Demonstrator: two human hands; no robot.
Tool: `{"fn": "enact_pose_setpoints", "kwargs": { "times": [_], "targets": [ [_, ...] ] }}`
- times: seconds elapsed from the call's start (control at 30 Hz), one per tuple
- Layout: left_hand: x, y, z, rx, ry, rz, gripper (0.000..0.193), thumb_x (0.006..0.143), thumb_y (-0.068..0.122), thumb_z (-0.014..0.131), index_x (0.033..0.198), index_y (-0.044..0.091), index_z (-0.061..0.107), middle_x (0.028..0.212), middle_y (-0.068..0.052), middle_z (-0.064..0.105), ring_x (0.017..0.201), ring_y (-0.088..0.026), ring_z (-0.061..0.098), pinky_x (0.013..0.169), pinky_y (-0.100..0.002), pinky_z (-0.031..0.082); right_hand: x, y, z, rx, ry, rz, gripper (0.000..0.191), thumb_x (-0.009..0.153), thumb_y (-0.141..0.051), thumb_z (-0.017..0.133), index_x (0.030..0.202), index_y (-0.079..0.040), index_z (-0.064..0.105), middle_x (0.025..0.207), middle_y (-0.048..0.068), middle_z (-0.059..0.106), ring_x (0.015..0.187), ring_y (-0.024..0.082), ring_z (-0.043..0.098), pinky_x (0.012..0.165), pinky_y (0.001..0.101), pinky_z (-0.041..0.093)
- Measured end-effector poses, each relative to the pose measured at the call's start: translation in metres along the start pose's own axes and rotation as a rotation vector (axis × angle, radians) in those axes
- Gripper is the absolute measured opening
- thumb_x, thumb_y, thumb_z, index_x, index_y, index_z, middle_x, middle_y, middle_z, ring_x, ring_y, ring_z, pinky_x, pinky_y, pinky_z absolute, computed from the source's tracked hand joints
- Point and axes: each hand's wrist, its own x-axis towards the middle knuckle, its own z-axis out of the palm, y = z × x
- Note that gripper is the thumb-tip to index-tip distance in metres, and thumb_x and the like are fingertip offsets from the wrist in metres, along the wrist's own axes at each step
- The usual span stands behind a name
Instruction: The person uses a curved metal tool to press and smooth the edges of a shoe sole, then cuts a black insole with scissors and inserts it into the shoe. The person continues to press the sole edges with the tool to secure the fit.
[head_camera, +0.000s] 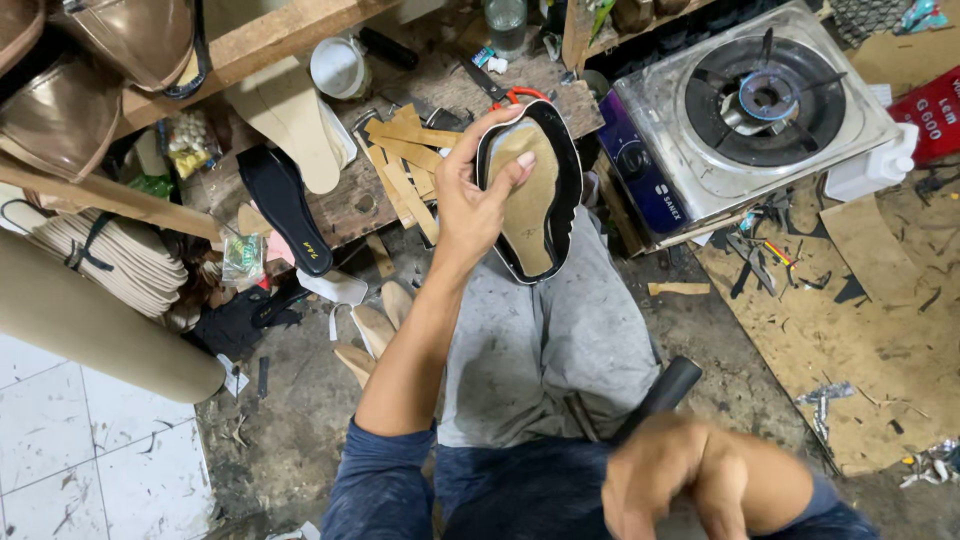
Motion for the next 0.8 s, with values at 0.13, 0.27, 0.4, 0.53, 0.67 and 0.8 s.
{"fn": "enact_pose_setpoints", "kwargs": {
  "times": [0.13,0.27,0.4,0.53,0.67,0.8],
  "targets": [
    [-0.002,0.002,0.003,0.037,0.006,0.019,0.043,0.094,-0.011,0.070,0.135,0.002,0.064,0.130,-0.004,0.068,0.119,-0.010,0.063,0.103,-0.025,0.053,-0.001,0.022,0.000,-0.242,-0.309,-0.283,0.037,0.095,-0.029,0.058,0.070,-0.007,0.042,0.066,0.013,0.044,0.056,0.038,0.046,0.053,0.0510,0.031],
    [-0.006,0.006,0.009,0.055,-0.006,0.036,0.045,0.093,-0.010,0.069,0.136,0.002,0.063,0.128,-0.004,0.069,0.118,-0.011,0.064,0.103,-0.026,0.054,0.028,-0.027,0.055,-0.455,0.587,-0.188,0.032,0.092,-0.023,0.067,0.075,0.001,0.053,0.076,0.020,0.060,0.056,0.032,0.060,0.043,0.0403,0.041],
    [-0.019,0.012,0.012,0.112,-0.037,0.067,0.045,0.093,-0.011,0.072,0.136,0.001,0.063,0.131,-0.007,0.069,0.123,-0.013,0.064,0.111,-0.029,0.050,0.058,-0.087,0.019,-1.131,1.520,-0.150,0.055,0.082,-0.015,0.086,0.123,-0.006,0.050,0.103,0.008,0.066,0.091,0.015,0.070,0.081,0.0270,0.062],
    [-0.027,0.017,0.019,0.104,-0.081,0.084,0.049,0.091,-0.012,0.066,0.137,0.002,0.062,0.136,-0.008,0.069,0.129,-0.015,0.064,0.115,-0.030,0.050,0.041,-0.136,-0.073,-2.157,1.240,-0.012,0.074,0.073,-0.022,0.104,0.121,-0.002,0.051,0.103,0.005,0.056,0.089,0.014,0.050,0.080,0.0274,0.045],
    [-0.033,0.021,0.026,0.209,-0.041,0.090,0.052,0.086,-0.012,0.068,0.136,0.002,0.063,0.135,-0.010,0.070,0.127,-0.018,0.065,0.114,-0.031,0.049,0.026,-0.142,-0.099,-1.920,1.408,-0.007,0.066,0.075,-0.022,0.104,0.109,-0.005,0.049,0.099,0.001,0.058,0.089,0.013,0.053,0.082,0.0272,0.047],
    [-0.032,0.025,0.023,0.274,-0.025,0.118,0.051,0.086,-0.012,0.069,0.135,0.002,0.064,0.133,-0.010,0.071,0.127,-0.019,0.066,0.114,-0.031,0.049,0.037,-0.136,-0.096,-1.915,1.410,0.000,0.058,0.078,-0.017,0.102,0.101,-0.005,0.050,0.095,0.003,0.054,0.088,0.015,0.054,0.082,0.0305,0.048]
  ]
}}
